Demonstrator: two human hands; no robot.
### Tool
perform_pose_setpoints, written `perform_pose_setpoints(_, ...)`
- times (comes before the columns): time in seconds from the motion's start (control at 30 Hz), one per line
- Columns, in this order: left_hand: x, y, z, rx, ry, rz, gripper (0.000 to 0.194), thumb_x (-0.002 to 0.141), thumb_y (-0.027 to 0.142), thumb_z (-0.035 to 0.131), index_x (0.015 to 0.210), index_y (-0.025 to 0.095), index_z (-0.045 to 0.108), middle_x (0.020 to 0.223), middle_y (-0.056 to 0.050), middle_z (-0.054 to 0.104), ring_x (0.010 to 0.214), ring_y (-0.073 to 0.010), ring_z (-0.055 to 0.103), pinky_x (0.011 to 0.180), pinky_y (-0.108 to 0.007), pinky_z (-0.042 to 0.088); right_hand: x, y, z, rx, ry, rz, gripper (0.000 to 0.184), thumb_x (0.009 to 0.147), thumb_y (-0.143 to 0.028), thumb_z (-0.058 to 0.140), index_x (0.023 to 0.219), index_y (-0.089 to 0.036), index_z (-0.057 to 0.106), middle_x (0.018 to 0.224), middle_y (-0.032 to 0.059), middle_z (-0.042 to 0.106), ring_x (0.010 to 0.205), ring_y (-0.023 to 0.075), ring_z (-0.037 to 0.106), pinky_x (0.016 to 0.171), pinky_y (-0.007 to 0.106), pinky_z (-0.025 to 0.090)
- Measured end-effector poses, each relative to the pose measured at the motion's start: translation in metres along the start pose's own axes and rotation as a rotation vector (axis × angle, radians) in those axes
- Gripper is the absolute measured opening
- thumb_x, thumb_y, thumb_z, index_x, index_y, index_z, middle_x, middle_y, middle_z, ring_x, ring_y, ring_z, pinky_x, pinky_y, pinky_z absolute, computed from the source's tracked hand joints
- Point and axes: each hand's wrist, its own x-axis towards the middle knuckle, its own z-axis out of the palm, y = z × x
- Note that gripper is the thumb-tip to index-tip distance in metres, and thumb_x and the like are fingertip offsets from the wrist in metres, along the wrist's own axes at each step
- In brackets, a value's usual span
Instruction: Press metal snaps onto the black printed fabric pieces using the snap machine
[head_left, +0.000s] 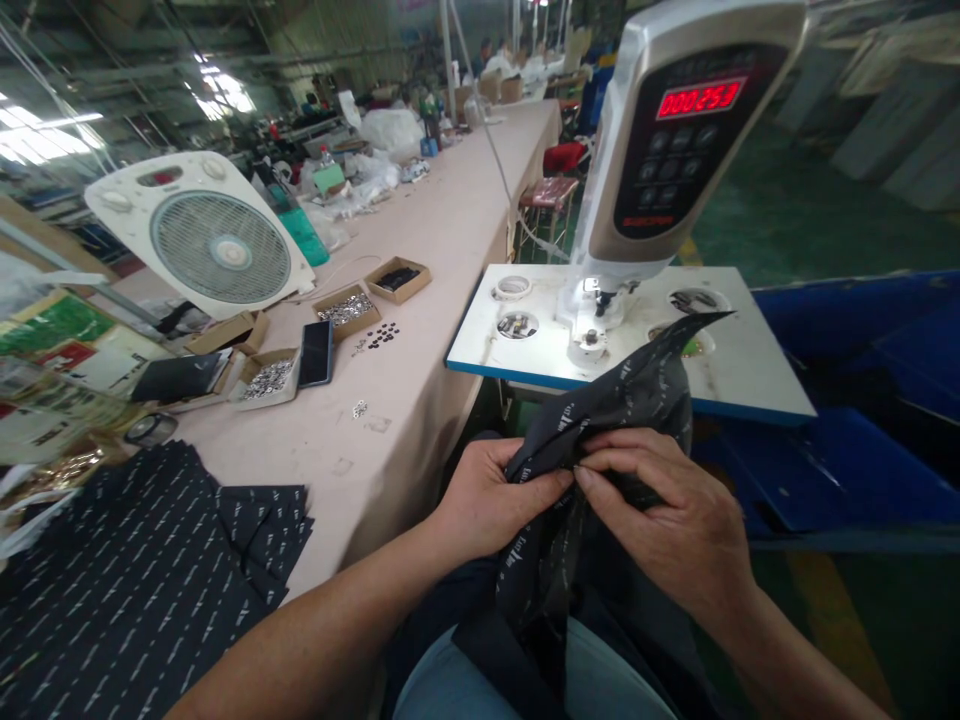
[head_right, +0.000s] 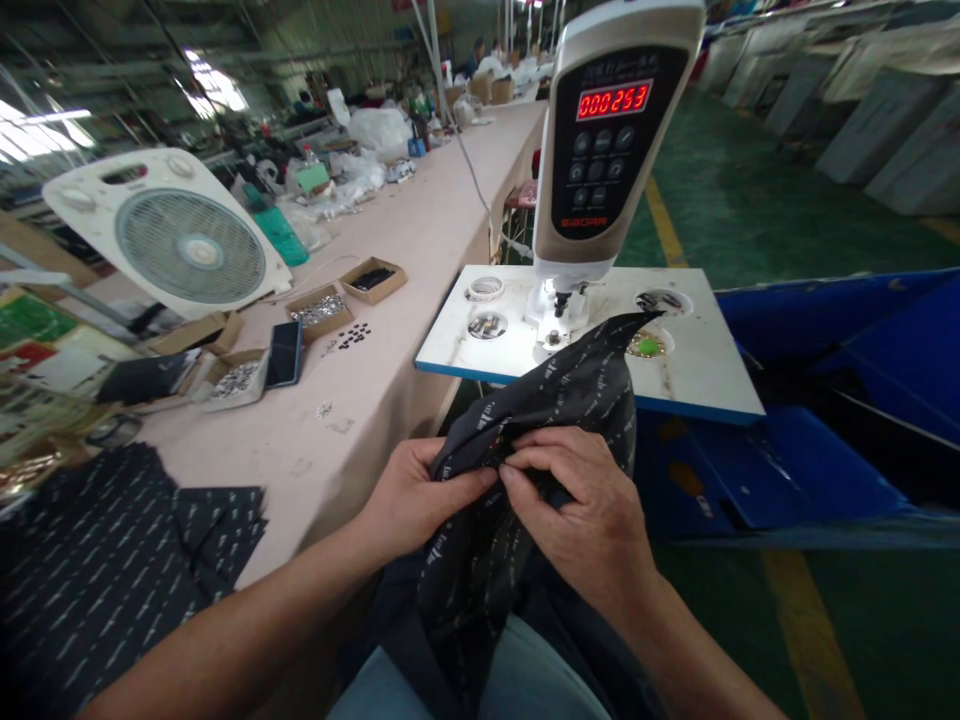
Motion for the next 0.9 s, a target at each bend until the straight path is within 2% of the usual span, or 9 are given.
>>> perform_pose_setpoints(0.2,0.002,-0.006,0.008,0.077,-0.017,0.043,0.031,0.082,0.036,0.068,0.065,0.014,0.055,0.059,0.005,0.04,0.055,-0.0065,0.034,0.051,-0.021,0.025,0.001,0.007,0.001,0.163,-0.057,0.131,0.014,0.091,-0.031,0.062,0.079,-0.027,0.066,0.092,0.0027,0.074,0.087,0.0223,0.07,0.082,0.034,0.056)
perform_pose_setpoints(0.3,0.009,-0.011,0.011,0.011,-0.079,0.006,0.033,0.082,0.037,0.068,0.065,0.015,0.052,0.059,0.005,0.039,0.054,-0.0064,0.033,0.052,-0.021,0.025,-0.004,0.021,0.002,0.162,0.031,0.177,0.012,0.092,-0.036,0.063,0.098,-0.027,0.068,0.104,0.0038,0.073,0.095,0.0231,0.07,0.088,0.035,0.056)
perform_pose_setpoints(0.37,0.015,-0.015,0.012,-0.053,-0.112,-0.01,0.034,0.081,0.04,0.071,0.067,0.014,0.053,0.062,0.004,0.041,0.057,-0.0066,0.035,0.053,-0.021,0.027,-0.009,0.032,0.002,0.111,0.069,0.165,0.033,0.09,-0.041,0.067,0.119,-0.027,0.066,0.122,0.0074,0.069,0.111,0.027,0.067,0.098,0.04,0.055)
perform_pose_setpoints(0.47,0.024,-0.021,0.012,-0.124,-0.174,-0.055,0.04,0.076,0.047,0.077,0.07,0.014,0.055,0.064,0.004,0.044,0.058,-0.007,0.037,0.054,-0.021,0.029,-0.017,0.043,0.0,0.092,-0.091,0.153,0.046,0.087,-0.046,0.07,0.127,-0.026,0.066,0.131,0.0097,0.069,0.119,0.031,0.065,0.103,0.044,0.054)
perform_pose_setpoints(0.57,0.03,-0.028,0.013,-0.135,-0.253,-0.112,0.045,0.072,0.053,0.079,0.07,0.013,0.058,0.063,0.003,0.046,0.057,-0.0071,0.037,0.053,-0.021,0.028,-0.024,0.043,-0.001,0.182,-0.361,0.23,0.03,0.091,-0.047,0.065,0.112,-0.027,0.074,0.111,0.0049,0.078,0.1,0.0273,0.073,0.088,0.036,0.06)
perform_pose_setpoints(0.67,0.035,-0.032,0.013,-0.091,-0.272,-0.119,0.043,0.074,0.053,0.077,0.073,0.012,0.062,0.064,0.003,0.048,0.058,-0.008,0.039,0.055,-0.022,0.029,-0.029,0.046,-0.004,0.244,-0.471,0.295,0.026,0.094,-0.048,0.059,0.099,-0.028,0.076,0.097,-0.0001,0.079,0.089,0.0241,0.075,0.079,0.032,0.06)
perform_pose_setpoints(0.73,0.038,-0.033,0.01,0.027,-0.231,-0.068,0.037,0.079,0.049,0.073,0.082,0.013,0.068,0.07,0.001,0.055,0.064,-0.0108,0.046,0.06,-0.023,0.035,-0.028,0.057,-0.012,0.219,-0.455,0.328,0.027,0.093,-0.051,0.059,0.093,-0.029,0.076,0.093,-0.0016,0.079,0.088,0.0245,0.075,0.079,0.032,0.059)
perform_pose_setpoints(0.8,0.041,-0.031,0.005,0.232,-0.146,0.04,0.032,0.082,0.043,0.071,0.099,0.016,0.073,0.086,-0.002,0.065,0.081,-0.0165,0.056,0.074,-0.026,0.042,-0.022,0.079,-0.03,0.156,-0.394,0.398,0.028,0.089,-0.055,0.062,0.09,-0.031,0.077,0.092,-0.001,0.08,0.088,0.0272,0.075,0.078,0.034,0.06)
perform_pose_setpoints(0.9,0.046,-0.033,-0.007,0.453,-0.034,0.158,0.04,0.083,0.038,0.069,0.119,0.021,0.071,0.113,-0.006,0.068,0.104,-0.0221,0.058,0.093,-0.03,0.043,-0.004,0.122,-0.076,0.025,-0.164,0.594,0.03,0.074,-0.058,0.073,0.082,-0.03,0.08,0.084,0.0048,0.081,0.077,0.0341,0.076,0.067,0.041,0.06)
